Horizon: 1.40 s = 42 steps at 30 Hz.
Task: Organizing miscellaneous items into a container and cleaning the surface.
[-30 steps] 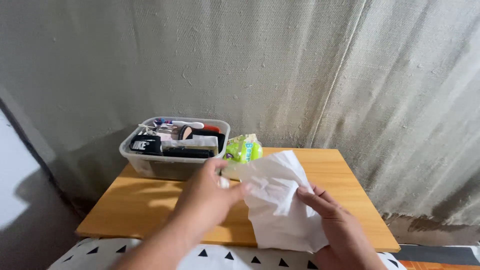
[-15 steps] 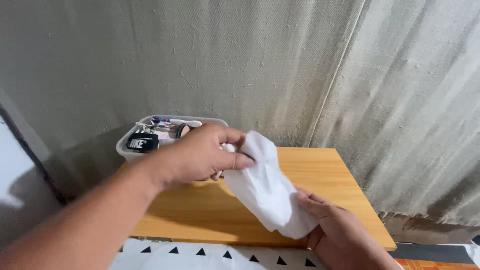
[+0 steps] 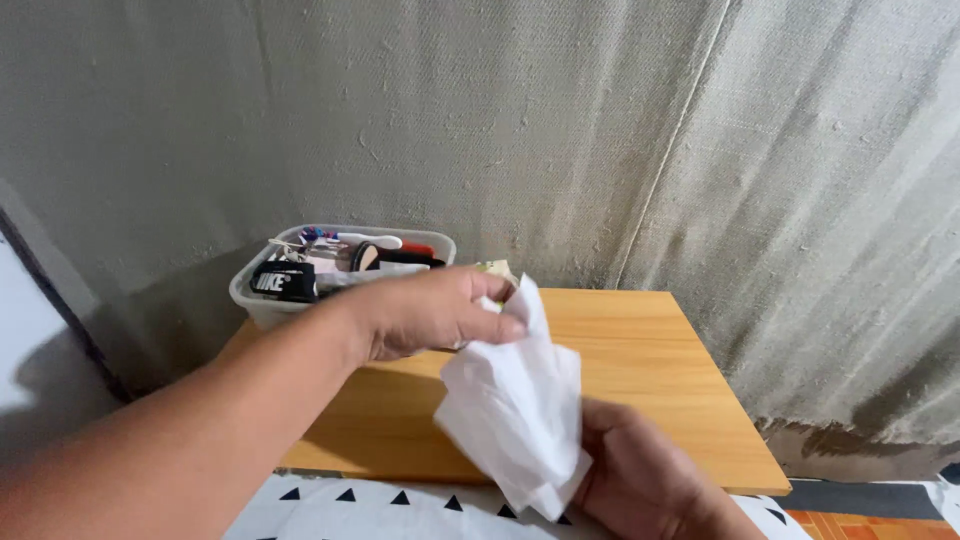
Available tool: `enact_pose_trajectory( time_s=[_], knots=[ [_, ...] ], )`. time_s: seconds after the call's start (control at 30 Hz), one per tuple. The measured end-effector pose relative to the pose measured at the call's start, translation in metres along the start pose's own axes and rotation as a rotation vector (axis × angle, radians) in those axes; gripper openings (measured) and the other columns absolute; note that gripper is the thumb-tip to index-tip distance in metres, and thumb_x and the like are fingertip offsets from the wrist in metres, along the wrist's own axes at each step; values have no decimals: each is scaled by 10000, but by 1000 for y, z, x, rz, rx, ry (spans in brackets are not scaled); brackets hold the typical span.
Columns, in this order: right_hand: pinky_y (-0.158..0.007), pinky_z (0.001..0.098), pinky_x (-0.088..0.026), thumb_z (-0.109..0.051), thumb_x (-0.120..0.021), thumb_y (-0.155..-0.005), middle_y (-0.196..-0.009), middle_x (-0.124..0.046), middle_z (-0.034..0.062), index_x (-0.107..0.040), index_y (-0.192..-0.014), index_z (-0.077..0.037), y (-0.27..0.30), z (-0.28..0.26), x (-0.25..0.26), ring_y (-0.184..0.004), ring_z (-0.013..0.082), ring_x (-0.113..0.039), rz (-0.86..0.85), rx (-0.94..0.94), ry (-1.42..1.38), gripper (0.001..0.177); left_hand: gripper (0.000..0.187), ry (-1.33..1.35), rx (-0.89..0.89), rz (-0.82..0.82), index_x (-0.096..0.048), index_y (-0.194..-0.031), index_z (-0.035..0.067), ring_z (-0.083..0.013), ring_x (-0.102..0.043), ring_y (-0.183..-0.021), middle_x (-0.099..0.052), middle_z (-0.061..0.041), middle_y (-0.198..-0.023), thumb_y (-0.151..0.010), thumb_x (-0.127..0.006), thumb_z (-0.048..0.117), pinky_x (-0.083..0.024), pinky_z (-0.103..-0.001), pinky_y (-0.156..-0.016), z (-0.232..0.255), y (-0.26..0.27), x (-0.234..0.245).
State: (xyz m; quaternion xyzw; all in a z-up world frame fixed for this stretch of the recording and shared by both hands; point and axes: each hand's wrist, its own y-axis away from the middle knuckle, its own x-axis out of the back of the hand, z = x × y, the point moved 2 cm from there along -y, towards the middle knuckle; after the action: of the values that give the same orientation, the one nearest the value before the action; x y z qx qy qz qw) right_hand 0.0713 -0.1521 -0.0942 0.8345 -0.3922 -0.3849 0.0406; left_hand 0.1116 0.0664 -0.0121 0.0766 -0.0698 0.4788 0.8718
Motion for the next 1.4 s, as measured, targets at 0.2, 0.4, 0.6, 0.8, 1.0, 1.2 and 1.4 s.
enact_pose_trajectory(
  time_s=[0.2,0.4,0.6,0.8,1.0,1.2,1.4],
  knots=[
    [-998,468,-500,-681,-451,-844,-1205,-744,177,-633,-1320,37,15,-8,-25,-1078,325,-694,158,-29,-130,880,336,-44,183,256,-699,-1196,78,-155,-700,-906,-769,-61,-1033,-904,-695,243,-545,-319,-771,-7,10,-11],
    [-761,449,-600,-212,-754,-825,-1009,-767,149,-677,-1180,30,8,-7,-8,-840,275,-732,327,188,128,437,439,201,256,153,-709,-1218,61,-149,-699,-1033,-759,-62,-1150,-936,-655,392,-565,-323,-865,-47,14,-4],
    [-765,444,-609,-210,-739,-855,-1021,-769,144,-665,-1155,15,11,-15,-17,-841,260,-744,457,197,88,383,568,464,370,96,-696,-1254,57,-151,-722,-1073,-761,-48,-1218,-880,-647,483,-577,-349,-905,-56,33,-16],
    [-822,439,-605,-291,-647,-876,-1049,-785,147,-668,-1183,12,5,-20,-26,-872,280,-752,462,136,33,431,487,523,235,87,-708,-1239,54,-135,-738,-1022,-780,-54,-1161,-820,-775,291,-586,-310,-904,-67,38,-35],
    [-252,256,-473,-337,-815,-720,-523,-690,-75,-805,-820,-157,-9,-14,38,-350,54,-608,310,479,170,206,352,487,194,262,-741,-1112,15,-141,-723,-894,-794,-68,-1011,-852,-799,245,-558,-313,-828,-86,36,-38],
    [-596,382,-520,-174,-727,-888,-754,-690,99,-708,-953,15,-3,-25,25,-629,229,-658,867,281,287,201,376,525,129,279,-760,-1123,54,-121,-722,-903,-800,-33,-999,-825,-785,282,-561,-293,-848,-70,47,-40],
    [-873,272,-521,-165,-754,-825,-1091,-749,48,-697,-1161,-24,17,-40,-36,-1052,118,-689,729,978,1078,369,457,636,-13,267,-711,-1200,80,-124,-703,-961,-761,-17,-1047,-796,-816,265,-560,-316,-892,-65,51,-33]
  ],
)
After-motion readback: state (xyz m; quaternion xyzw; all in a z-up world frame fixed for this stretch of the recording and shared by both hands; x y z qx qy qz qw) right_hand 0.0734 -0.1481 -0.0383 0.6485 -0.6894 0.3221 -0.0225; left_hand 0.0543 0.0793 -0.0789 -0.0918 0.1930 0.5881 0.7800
